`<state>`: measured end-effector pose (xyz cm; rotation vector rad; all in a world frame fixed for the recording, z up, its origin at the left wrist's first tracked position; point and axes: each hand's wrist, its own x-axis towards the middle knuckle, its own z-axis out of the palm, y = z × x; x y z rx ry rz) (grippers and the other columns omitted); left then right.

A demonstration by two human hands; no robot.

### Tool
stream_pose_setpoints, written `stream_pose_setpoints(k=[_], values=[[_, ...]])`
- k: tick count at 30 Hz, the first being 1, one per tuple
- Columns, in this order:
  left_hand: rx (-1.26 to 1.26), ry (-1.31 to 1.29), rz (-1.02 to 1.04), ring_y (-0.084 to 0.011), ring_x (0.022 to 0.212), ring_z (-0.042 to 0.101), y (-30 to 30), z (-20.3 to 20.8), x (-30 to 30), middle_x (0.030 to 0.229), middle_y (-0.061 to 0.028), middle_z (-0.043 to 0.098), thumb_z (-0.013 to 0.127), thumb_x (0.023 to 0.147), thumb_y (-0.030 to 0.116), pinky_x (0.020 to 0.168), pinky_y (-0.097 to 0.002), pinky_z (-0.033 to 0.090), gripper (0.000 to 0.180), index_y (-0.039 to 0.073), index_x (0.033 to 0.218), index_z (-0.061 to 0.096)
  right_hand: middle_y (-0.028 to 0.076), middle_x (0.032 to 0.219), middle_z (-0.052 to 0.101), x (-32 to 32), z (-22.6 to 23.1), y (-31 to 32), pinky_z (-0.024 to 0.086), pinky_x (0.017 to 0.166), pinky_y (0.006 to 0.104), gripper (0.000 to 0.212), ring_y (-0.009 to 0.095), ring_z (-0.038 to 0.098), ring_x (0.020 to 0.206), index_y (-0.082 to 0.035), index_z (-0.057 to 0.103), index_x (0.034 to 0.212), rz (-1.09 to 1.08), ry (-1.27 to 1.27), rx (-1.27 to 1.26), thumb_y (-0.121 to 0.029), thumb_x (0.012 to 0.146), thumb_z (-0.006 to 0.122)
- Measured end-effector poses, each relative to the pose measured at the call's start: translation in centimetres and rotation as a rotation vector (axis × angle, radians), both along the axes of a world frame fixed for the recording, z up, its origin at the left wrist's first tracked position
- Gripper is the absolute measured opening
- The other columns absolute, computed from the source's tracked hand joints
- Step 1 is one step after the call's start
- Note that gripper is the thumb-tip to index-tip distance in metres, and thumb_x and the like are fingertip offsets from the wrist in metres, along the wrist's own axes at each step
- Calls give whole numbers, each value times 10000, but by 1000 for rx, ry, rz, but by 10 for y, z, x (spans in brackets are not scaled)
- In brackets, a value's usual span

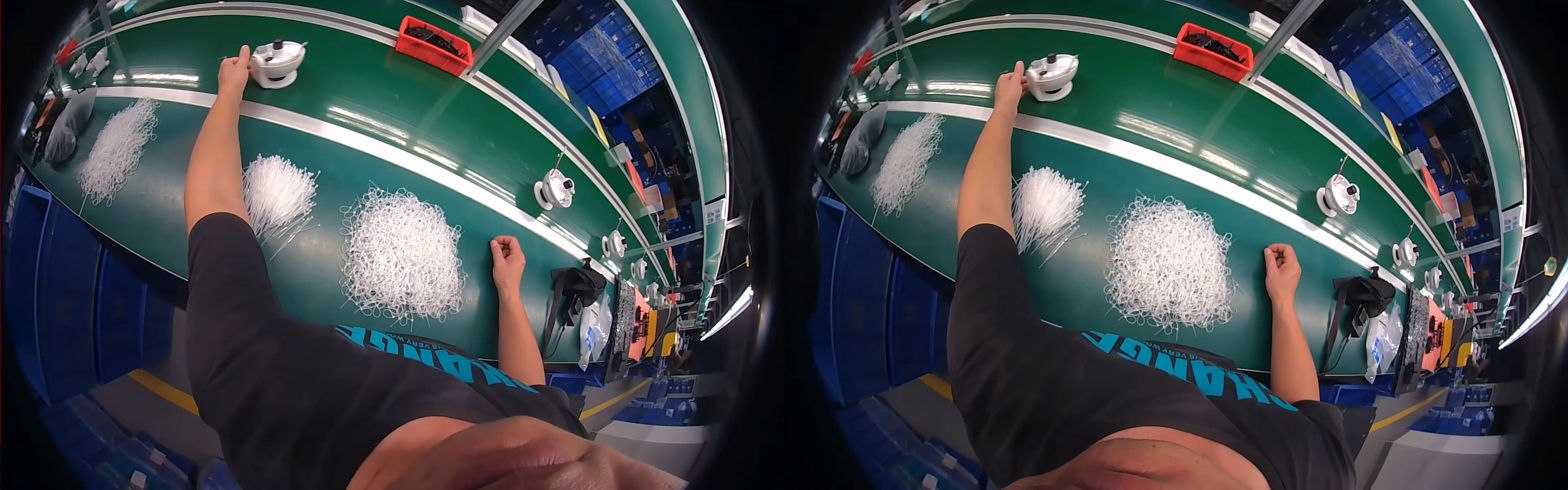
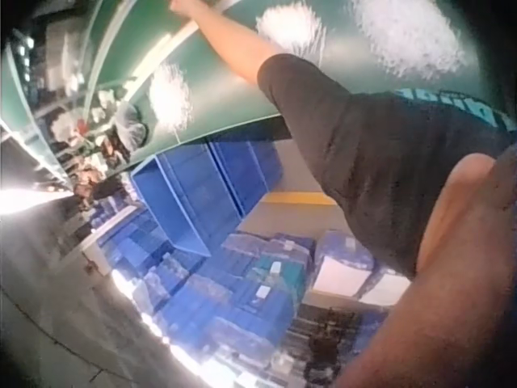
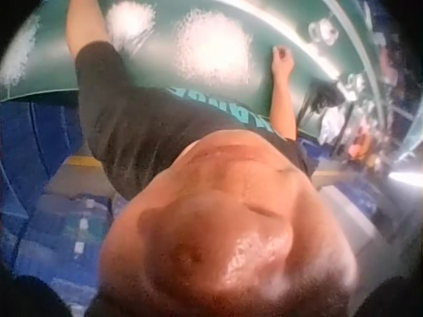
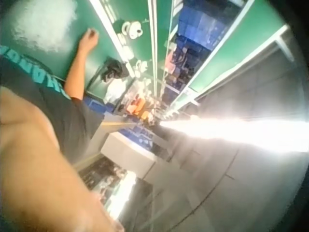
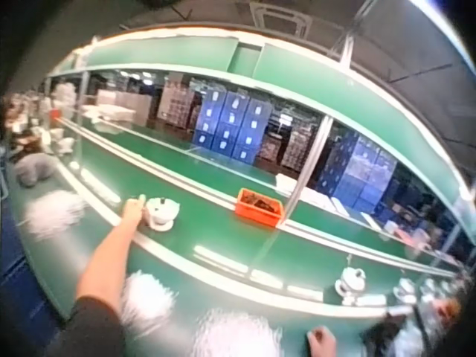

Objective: Assemble small plastic and metal components on an electronics production line.

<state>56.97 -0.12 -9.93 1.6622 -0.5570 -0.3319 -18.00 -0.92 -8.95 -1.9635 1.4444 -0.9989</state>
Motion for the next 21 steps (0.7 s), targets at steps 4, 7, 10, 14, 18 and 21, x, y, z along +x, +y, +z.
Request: stream_pose_setpoints(k=[4, 7, 10, 14, 18, 21], values=[[-117, 305, -169, -242, 799, 690, 24, 32, -57, 1050, -183, 654, 564, 958, 487, 717, -354, 596, 602, -78, 1164, 547, -33, 727, 578, -1, -1, -5, 406, 557, 206, 93, 42, 462, 607, -21, 646, 896, 9, 16, -27, -98, 876, 692], [-81, 336, -228, -251, 796, 688, 19, 36, -81, 1040, -166, 648, 581, 956, 464, 705, -340, 589, 553, -60, 1131, 564, -22, 708, 578, -2, 0, -5, 410, 557, 219, 96, 56, 471, 597, -28, 653, 886, -6, 17, -38, -106, 864, 704], [5, 302, -374, -256, 799, 692, 18, 40, -96, 1011, -152, 639, 593, 962, 389, 693, -332, 590, 460, -49, 1098, 552, -28, 694, 572, -4, 0, -5, 410, 556, 221, 104, 57, 473, 598, -29, 653, 886, -8, 30, -46, -113, 860, 710], [-11, 303, -388, -239, 731, 700, 14, 28, -103, 900, -141, 637, 618, 953, 194, 599, -291, 607, 233, -18, 970, 522, -25, 711, 577, -2, 2, -4, 419, 570, 217, 113, 50, 480, 615, -27, 651, 891, -19, 9, -3, -124, 873, 707], [-43, 241, -477, -243, 698, 706, 1, 41, -159, 850, -144, 634, 616, 943, 112, 573, -294, 617, 177, -8, 935, 486, -12, 778, 614, -12, -6, -10, 444, 619, 226, 164, 54, 506, 667, -21, 663, 959, -7, -169, -10, -176, 912, 685], [-58, 212, -603, -246, 697, 709, -2, 66, -219, 834, -143, 634, 612, 937, 105, 579, -300, 618, 179, -8, 939, 474, 1, 831, 643, -18, -12, -19, 461, 667, 231, 247, 67, 537, 716, -15, 675, 1068, 31, -267, -47, -224, 937, 660]])
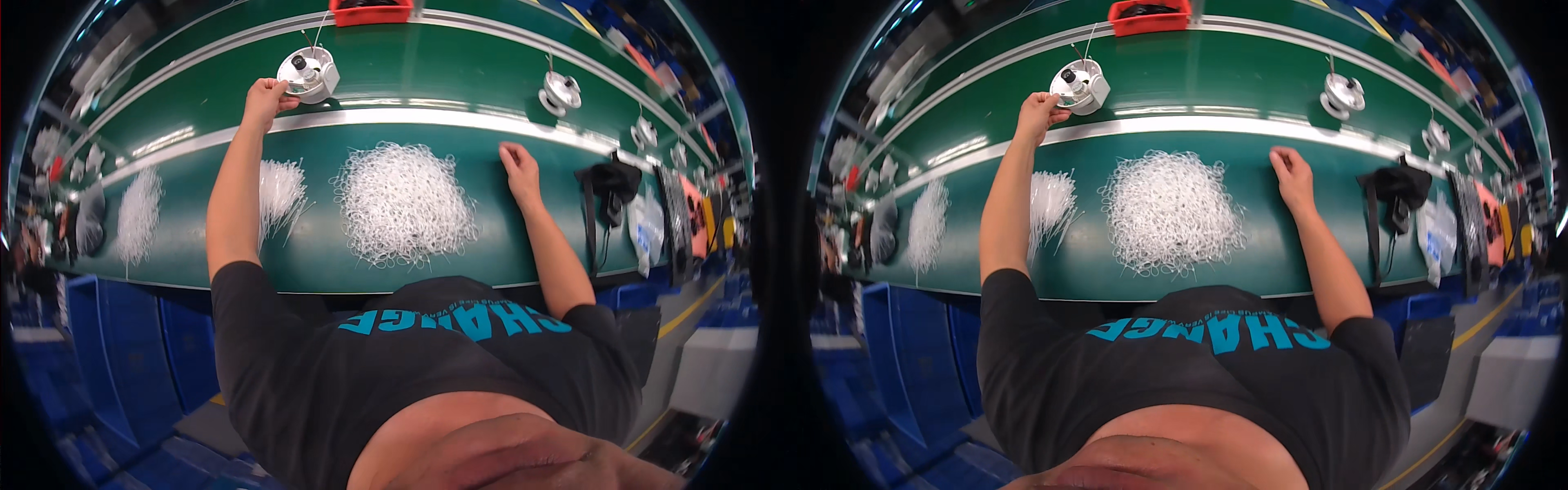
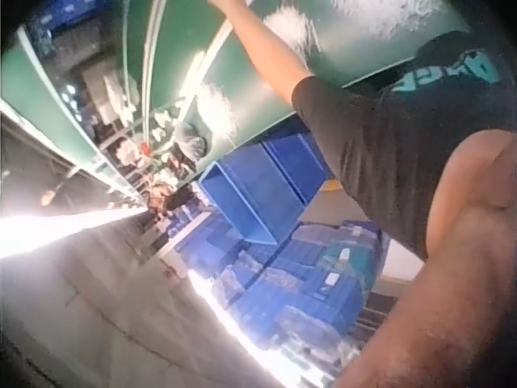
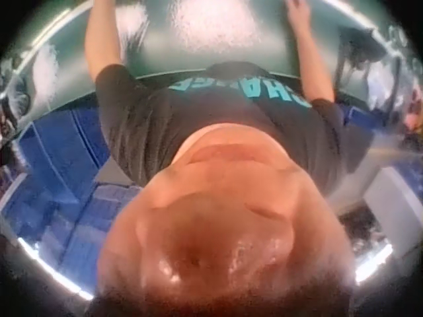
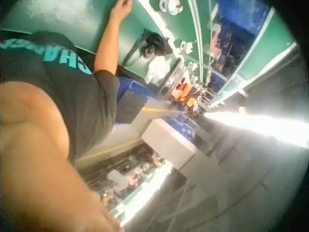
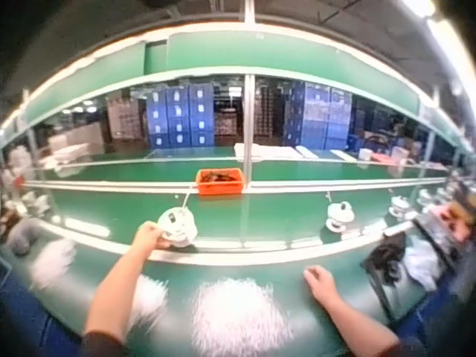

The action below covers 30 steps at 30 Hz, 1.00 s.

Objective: Assemble small plastic and metal components on an electronics production line.

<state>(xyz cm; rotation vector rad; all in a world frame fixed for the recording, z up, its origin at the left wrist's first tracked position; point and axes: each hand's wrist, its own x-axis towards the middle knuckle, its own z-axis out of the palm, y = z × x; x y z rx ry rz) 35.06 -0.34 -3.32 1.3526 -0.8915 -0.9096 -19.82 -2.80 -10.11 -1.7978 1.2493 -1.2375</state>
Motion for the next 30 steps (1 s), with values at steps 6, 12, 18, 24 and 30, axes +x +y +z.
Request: stream_pose_setpoints(k=[6, 12, 18, 24, 30], values=[[-65, -121, -242, -231, 657, 704, -3, 51, -152, 816, -161, 654, 618, 929, 96, 560, -292, 602, 194, -22, 948, 465, 102, 1072, 672, 28, 81, 14, 476, 830, 296, 359, 187, 620, 947, -12, 652, 1180, 120, -58, -44, -290, 953, 623], [-13, -196, -538, -197, 629, 684, 7, 55, -285, 812, -150, 668, 619, 948, 124, 552, -272, 584, 200, -11, 952, 472, 196, 1159, 625, 11, 110, 6, 447, 946, 390, 513, 342, 578, 1106, -38, 651, 1191, 80, 119, -35, -477, 966, 510], [22, -213, -711, -190, 586, 678, 13, 30, -358, 747, -150, 650, 606, 938, 90, 517, -279, 581, 200, -37, 911, 454, 233, 951, 660, -51, 81, 3, 473, 823, 448, 487, 380, 628, 925, -3, 674, 997, 54, 281, 98, -443, 986, 467], [107, -239, -765, -190, 598, 680, 16, 20, -387, 760, -139, 639, 607, 940, 100, 526, -274, 584, 205, -27, 915, 448, 164, 936, 637, -78, 77, -3, 470, 825, 378, 494, 285, 608, 908, 18, 663, 1001, 32, 266, 42, -444, 998, 487], [192, -216, -807, -189, 618, 683, 26, 12, -398, 773, -138, 637, 625, 936, 114, 544, -281, 590, 228, -45, 941, 461, 86, 860, 633, -77, 78, 4, 481, 782, 318, 415, 182, 598, 851, -20, 671, 982, 223, 67, -33, -386, 1018, 479]])
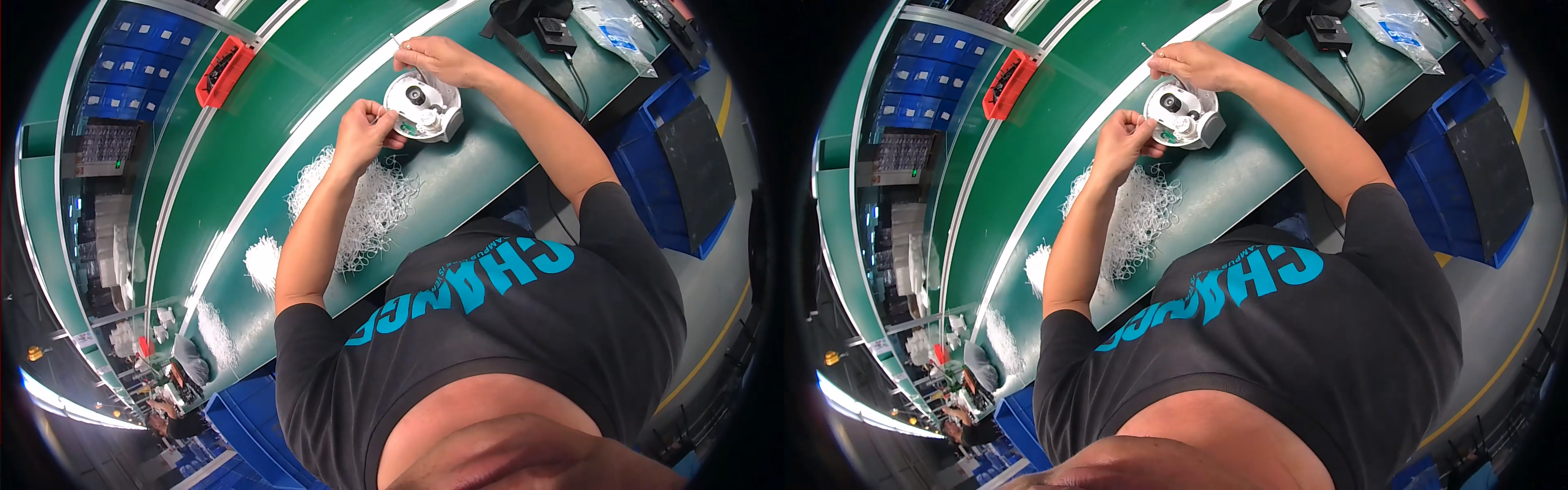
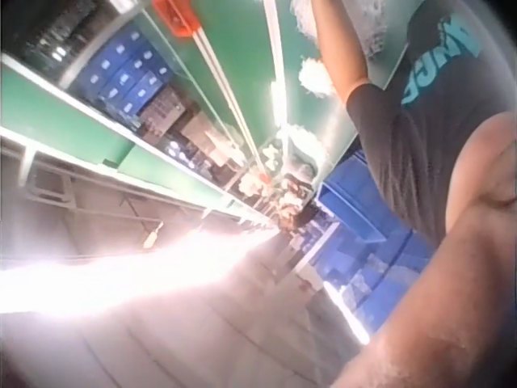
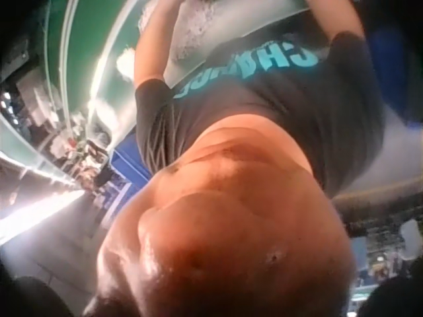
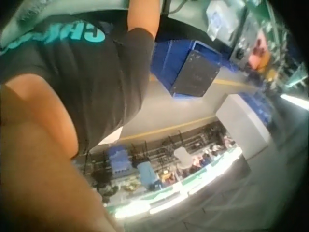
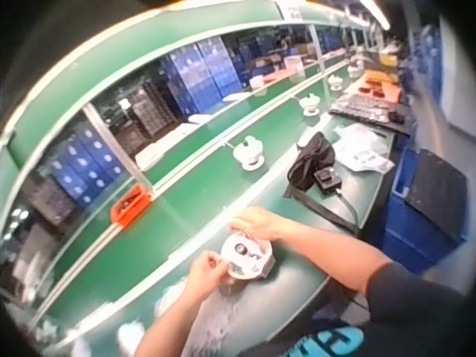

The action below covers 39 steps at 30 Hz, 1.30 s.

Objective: Assemble small plastic and metal components on an electronics production line.

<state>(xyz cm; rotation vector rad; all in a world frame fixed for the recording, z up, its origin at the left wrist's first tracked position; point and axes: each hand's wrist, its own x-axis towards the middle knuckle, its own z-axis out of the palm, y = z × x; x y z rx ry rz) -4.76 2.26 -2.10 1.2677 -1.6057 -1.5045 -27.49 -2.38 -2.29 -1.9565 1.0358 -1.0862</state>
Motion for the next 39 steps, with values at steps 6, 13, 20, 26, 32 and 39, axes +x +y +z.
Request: stream_pose_setpoints(k=[6, 13, 20, 26, 32, 39], values=[[3, -86, 16, -133, 610, 639, -4, 4, 11, 758, -56, 618, 680, 925, 201, 524, -254, 537, 249, -4, 901, 542, 40, 816, 630, 1, 17, 1, 474, 733, 277, 361, 115, 553, 765, -33, 655, 1011, 138, 46, 285, -349, 1020, 481], [54, 219, 93, -122, 732, 597, -22, 19, 24, 884, -60, 626, 673, 923, 166, 673, -270, 518, 193, 3, 993, 598, 46, 991, 642, 3, 17, 0, 456, 787, 269, 419, 103, 536, 846, 4, 571, 1320, 243, 11, 395, -251, 990, 528], [-50, 305, 80, -152, 775, 633, -25, 20, 11, 944, -96, 656, 642, 939, 98, 726, -300, 556, 171, -26, 1047, 599, -8, 791, 650, 9, 16, -1, 458, 635, 243, 318, 73, 527, 661, 22, 659, 1184, 168, -2, 355, -192, 959, 588], [-233, 339, 193, -196, 783, 682, -31, 23, 1, 933, -141, 668, 669, 900, 14, 686, -302, 598, 191, -62, 1059, 596, 31, 751, 657, 15, 16, -2, 452, 604, 283, 280, 92, 567, 663, -12, 700, 1080, 106, 138, 257, -240, 961, 589], [-263, 340, 211, -189, 747, 683, -32, 26, -7, 900, -131, 676, 688, 886, 16, 667, -295, 599, 180, -75, 1027, 623, 123, 724, 651, 19, 15, -1, 461, 616, 366, 289, 217, 594, 635, -13, 695, 982, 34, 326, 104, -276, 939, 583], [-257, 192, 164, -140, 665, 651, -33, 18, -11, 822, -100, 689, 733, 852, 35, 609, -259, 557, 161, -56, 966, 664, 169, 785, 683, 18, 25, 7, 502, 695, 425, 239, 308, 654, 734, -41, 695, 935, 49, 317, 73, -235, 907, 558]])
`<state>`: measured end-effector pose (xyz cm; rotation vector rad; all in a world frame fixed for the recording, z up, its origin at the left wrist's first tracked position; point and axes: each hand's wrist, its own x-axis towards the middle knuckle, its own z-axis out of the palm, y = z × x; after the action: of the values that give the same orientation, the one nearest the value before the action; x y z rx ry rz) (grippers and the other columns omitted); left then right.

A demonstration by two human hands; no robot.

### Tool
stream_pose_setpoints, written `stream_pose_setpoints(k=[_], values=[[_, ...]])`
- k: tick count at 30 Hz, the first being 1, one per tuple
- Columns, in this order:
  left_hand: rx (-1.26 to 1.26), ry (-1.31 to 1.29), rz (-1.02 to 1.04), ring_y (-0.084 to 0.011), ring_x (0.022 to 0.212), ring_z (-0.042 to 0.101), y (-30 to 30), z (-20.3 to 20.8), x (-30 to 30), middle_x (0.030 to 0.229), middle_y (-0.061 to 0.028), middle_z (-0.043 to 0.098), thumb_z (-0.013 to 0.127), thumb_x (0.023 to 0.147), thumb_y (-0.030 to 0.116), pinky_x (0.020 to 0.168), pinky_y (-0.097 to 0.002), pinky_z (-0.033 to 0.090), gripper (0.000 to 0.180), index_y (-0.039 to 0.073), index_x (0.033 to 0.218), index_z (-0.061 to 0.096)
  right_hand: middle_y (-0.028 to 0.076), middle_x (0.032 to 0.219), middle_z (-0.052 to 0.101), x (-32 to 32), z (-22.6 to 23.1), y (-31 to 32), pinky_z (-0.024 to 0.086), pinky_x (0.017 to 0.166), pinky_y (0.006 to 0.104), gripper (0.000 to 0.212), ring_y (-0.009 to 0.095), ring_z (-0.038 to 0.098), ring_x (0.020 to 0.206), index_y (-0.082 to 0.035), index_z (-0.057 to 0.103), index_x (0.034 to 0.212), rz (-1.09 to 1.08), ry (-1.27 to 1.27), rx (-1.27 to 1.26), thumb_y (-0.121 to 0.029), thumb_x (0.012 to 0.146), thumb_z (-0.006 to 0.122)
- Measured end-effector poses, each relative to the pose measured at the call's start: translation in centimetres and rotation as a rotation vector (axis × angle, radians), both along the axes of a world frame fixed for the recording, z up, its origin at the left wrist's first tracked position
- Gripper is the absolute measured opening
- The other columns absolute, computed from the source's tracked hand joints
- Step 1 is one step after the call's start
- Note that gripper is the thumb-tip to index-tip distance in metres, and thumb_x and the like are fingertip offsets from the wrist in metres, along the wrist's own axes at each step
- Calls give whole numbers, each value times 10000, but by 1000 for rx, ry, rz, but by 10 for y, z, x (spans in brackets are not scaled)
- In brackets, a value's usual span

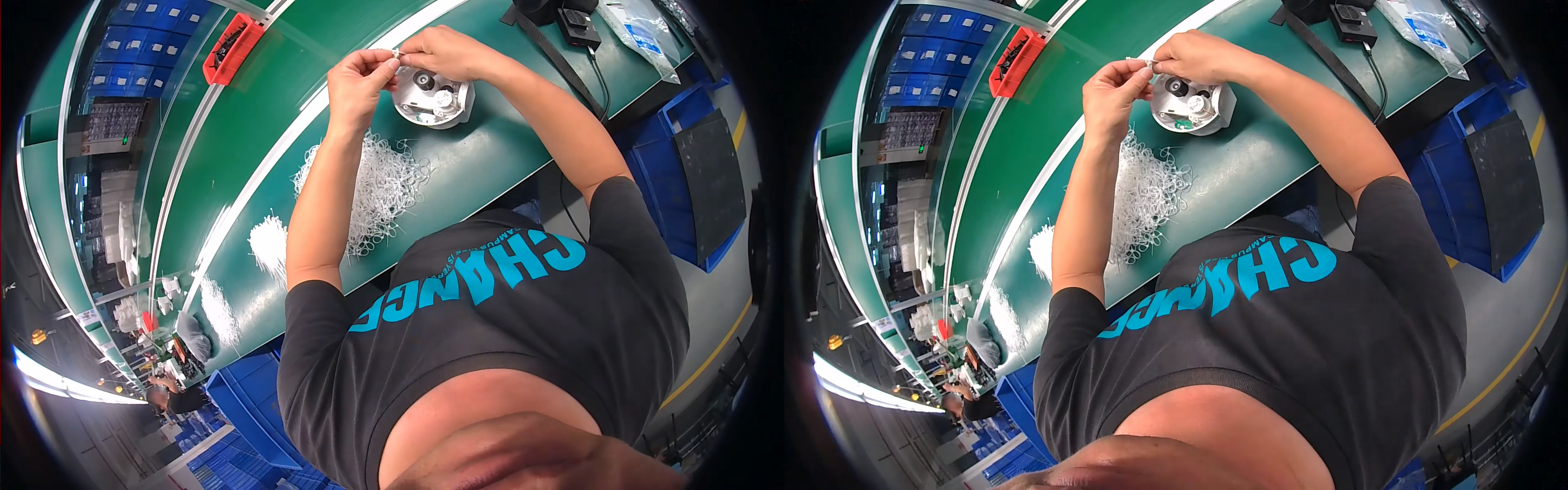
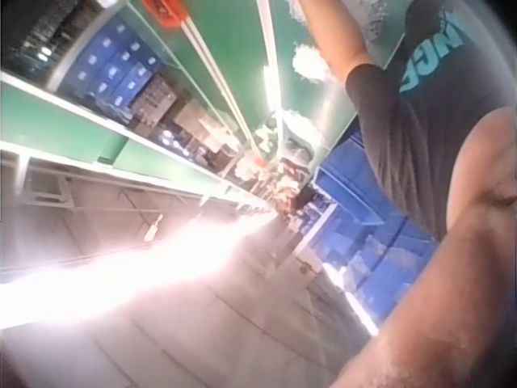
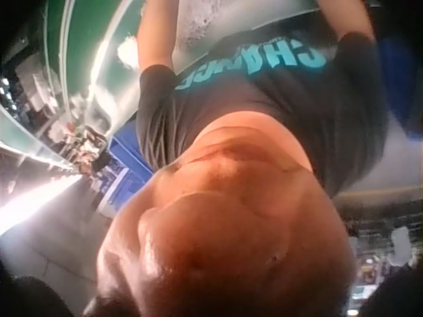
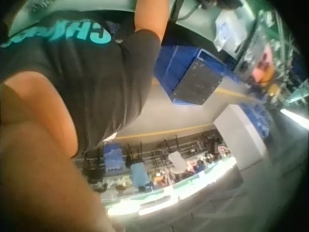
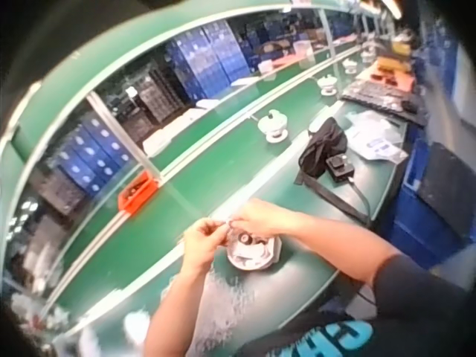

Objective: Assemble small plastic and metal components on an electronics production line.

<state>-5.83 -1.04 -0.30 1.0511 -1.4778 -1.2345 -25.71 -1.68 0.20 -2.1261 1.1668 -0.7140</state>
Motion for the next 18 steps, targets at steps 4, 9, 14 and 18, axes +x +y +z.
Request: stream_pose_setpoints(k=[4, 9, 14, 18], values=[[48, -50, 5, -120, 635, 623, 3, 1, -7, 787, -88, 687, 750, 833, 39, 567, -243, 518, 167, -54, 949, 673, 146, 766, 663, -2, -16, -7, 492, 657, 369, 267, 249, 613, 673, -1, 678, 1036, 24, -72, -28, -225, 933, 577], [27, -229, 49, -107, 642, 613, -3, -7, -2, 768, -61, 689, 755, 842, 86, 572, -243, 501, 159, -37, 919, 691, 103, 829, 691, -1, -12, 1, 503, 687, 321, 250, 167, 639, 751, -13, 683, 1076, 48, -340, 67, -195, 915, 626], [-80, -386, 93, -105, 651, 622, 4, -10, -10, 764, -52, 702, 746, 860, 152, 601, -254, 509, 179, -19, 891, 707, 57, 833, 670, -4, -19, -8, 496, 689, 294, 255, 128, 610, 738, -4, 668, 1067, 53, -188, -37, -214, 928, 626], [-203, -480, 102, -151, 653, 645, 5, -16, -12, 772, -98, 707, 727, 852, 148, 616, -299, 520, 169, -13, 896, 703, 42, 824, 694, -2, -15, -6, 497, 704, 306, 271, 129, 624, 752, -35, 701, 1003, -88, -274, 36, -278, 916, 616]])
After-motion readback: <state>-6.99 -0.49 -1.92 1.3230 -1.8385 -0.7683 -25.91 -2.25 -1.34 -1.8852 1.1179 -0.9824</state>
